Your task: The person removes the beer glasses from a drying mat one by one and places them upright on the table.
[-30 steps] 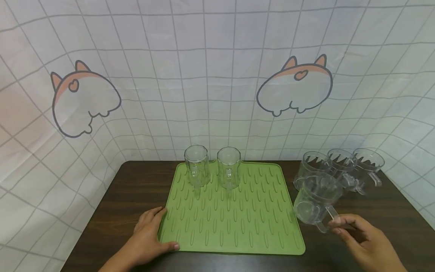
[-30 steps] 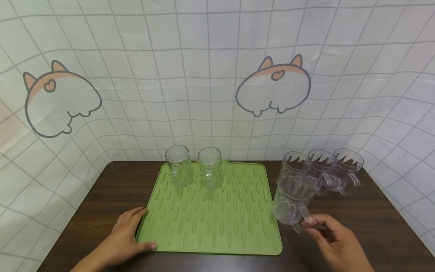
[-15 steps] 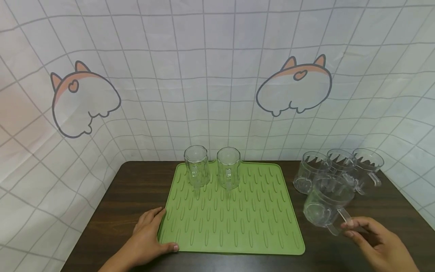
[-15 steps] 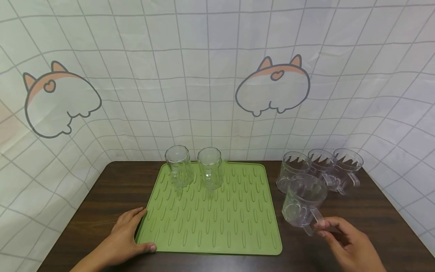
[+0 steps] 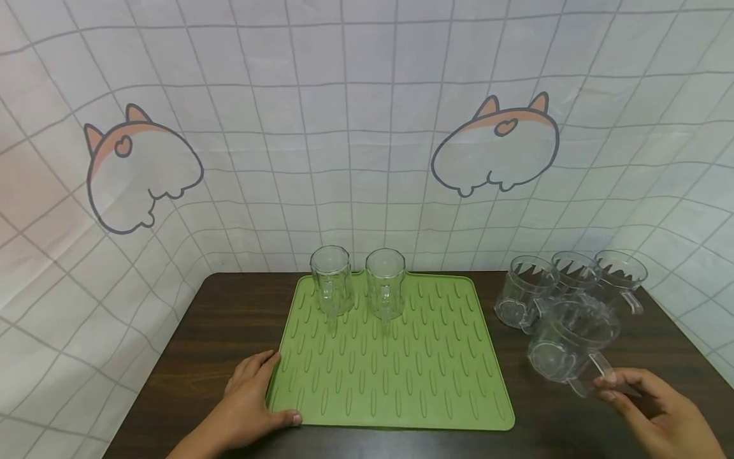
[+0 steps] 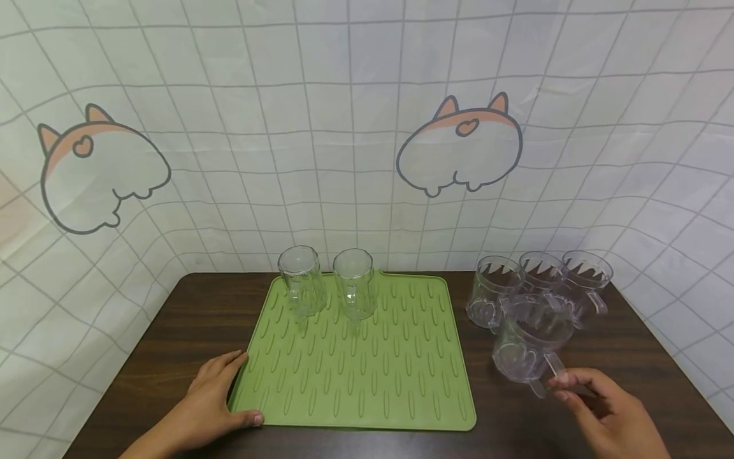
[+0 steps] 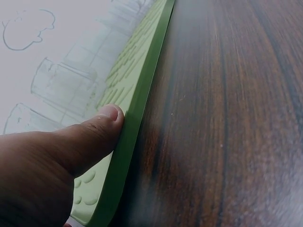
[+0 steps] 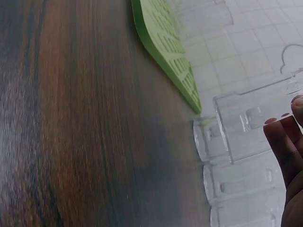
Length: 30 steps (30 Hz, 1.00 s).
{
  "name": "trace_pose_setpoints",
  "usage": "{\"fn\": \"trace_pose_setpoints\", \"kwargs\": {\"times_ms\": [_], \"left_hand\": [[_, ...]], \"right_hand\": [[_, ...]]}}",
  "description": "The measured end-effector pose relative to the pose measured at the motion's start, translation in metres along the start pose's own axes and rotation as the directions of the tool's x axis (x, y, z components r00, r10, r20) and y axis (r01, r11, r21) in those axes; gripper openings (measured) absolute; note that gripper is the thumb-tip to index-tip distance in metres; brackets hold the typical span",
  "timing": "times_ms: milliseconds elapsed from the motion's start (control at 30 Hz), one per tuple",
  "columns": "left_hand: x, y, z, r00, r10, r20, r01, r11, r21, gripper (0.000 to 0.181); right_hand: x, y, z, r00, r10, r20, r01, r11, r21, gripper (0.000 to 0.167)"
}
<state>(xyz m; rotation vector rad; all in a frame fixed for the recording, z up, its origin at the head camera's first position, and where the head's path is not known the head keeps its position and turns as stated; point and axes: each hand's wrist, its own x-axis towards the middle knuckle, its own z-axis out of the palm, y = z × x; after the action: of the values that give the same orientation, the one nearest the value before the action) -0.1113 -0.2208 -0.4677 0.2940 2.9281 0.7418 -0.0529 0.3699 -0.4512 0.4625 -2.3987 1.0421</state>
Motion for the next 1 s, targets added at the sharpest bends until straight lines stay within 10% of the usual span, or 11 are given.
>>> {"fn": "trace_pose_setpoints", "kwargs": {"times_ms": [400, 700, 1000], "left_hand": [[0.0, 0.001, 0.001, 1.0, -0.01, 0.0, 0.01, 1.0, -0.006, 0.122], [0.0, 0.001, 0.0, 1.0, -0.014, 0.015, 0.014, 1.0, -0.005, 0.122], [0.0, 0.001, -0.001, 1.0, -0.005, 0.012, 0.005, 1.0, 0.01, 0.121]], "right_hand": [[-0.006, 0.02, -0.01, 0.995, -0.061, -0.082, 0.07, 0.99, 0.118, 0.028], [-0.002, 0.043, -0.013, 0.965, -0.137, -0.222, 0.239, 0.809, 0.538, 0.039], [-0.007, 0.057, -0.019, 0.973, -0.034, -0.229, 0.168, 0.785, 0.597, 0.013]]}}
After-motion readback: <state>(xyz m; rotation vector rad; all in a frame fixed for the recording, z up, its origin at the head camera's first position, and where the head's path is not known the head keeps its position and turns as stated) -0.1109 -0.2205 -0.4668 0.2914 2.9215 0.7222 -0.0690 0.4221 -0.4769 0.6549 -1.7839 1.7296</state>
